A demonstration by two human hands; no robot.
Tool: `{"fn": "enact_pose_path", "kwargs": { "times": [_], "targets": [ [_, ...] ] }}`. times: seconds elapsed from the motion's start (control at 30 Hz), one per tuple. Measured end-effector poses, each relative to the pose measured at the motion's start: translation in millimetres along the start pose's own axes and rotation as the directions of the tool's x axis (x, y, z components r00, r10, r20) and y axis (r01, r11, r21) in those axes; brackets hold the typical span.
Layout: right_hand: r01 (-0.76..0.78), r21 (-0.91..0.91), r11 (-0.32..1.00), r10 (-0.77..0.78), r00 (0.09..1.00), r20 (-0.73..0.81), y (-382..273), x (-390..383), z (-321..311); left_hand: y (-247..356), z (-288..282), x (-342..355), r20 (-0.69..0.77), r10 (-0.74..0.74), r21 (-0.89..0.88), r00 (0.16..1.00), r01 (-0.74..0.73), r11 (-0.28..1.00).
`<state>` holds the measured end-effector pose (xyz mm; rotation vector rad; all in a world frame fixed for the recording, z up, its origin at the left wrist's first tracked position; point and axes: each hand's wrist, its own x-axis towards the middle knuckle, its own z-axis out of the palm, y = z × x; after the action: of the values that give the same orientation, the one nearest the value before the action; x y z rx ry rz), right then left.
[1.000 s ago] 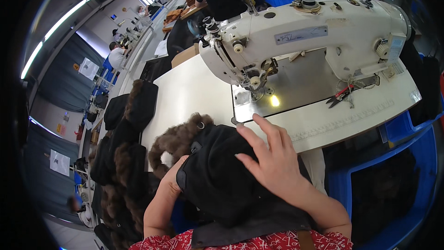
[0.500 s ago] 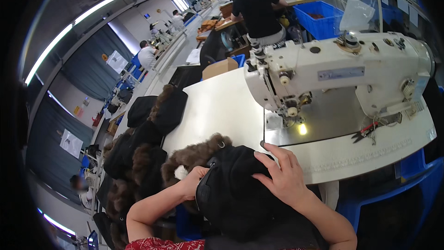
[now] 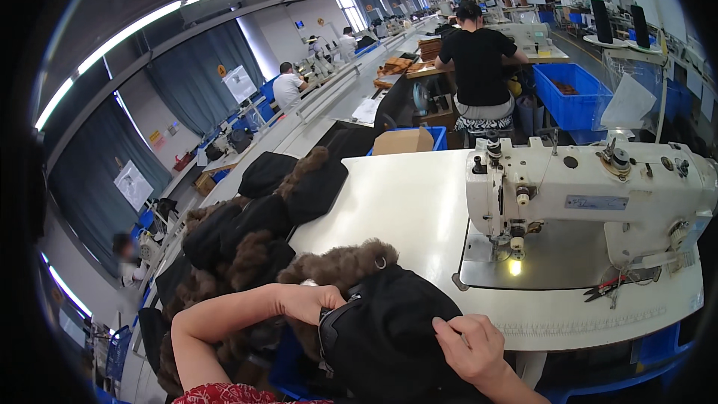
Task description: Sewing and assembling fur and leather components using an industrial sewing machine.
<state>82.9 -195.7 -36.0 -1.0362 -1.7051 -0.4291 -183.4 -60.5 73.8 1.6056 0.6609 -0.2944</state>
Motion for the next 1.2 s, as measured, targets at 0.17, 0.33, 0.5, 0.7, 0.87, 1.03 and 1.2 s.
{"fn": "enact_pose_path", "kwargs": {
  "times": [0.17, 0.33, 0.5, 0.7, 0.87, 1.03, 1.2],
  "targets": [
    [-0.344, 0.503, 0.793, 0.233, 0.934, 0.271, -3.0, -8.1, 5.6, -31.4, 22.0, 33.7, 0.031, 0.117, -0.175, 0.993, -0.109, 0.979],
    [-0.688, 0.611, -0.391, 0.528, 0.376, 0.762, 0.6, -32.8, 15.2, -30.8, 35.6, 60.5, 0.060, 0.232, -0.294, 0.971, -0.206, 0.934],
    [-0.341, 0.686, -0.643, 0.680, 0.158, 0.716, -19.6, -30.5, 27.8, -26.9, 52.1, 77.3, -0.109, 0.225, -0.341, 0.968, -0.249, 0.906],
    [-0.732, 0.570, 0.373, 0.536, 0.671, 0.512, -11.1, -26.2, 2.5, -33.1, 61.2, 73.5, -0.117, 0.123, -0.515, 0.985, -0.166, 0.841],
    [-0.736, 0.383, 0.558, 0.314, 0.615, 0.724, 2.2, 21.9, -16.0, -33.6, 70.5, 79.9, -0.297, -0.029, -0.499, 0.954, -0.129, 0.857],
    [-0.442, 0.486, 0.754, 0.134, 0.828, 0.545, 5.8, -5.0, -15.2, -38.1, 69.8, 84.0, -0.329, 0.007, -0.459, 0.944, -0.166, 0.873],
    [-0.720, 0.344, 0.603, 0.464, 0.667, 0.582, 3.5, -5.3, -24.4, -28.2, 65.2, 80.7, -0.322, 0.188, -0.158, 0.928, -0.248, 0.956]
  ]
}}
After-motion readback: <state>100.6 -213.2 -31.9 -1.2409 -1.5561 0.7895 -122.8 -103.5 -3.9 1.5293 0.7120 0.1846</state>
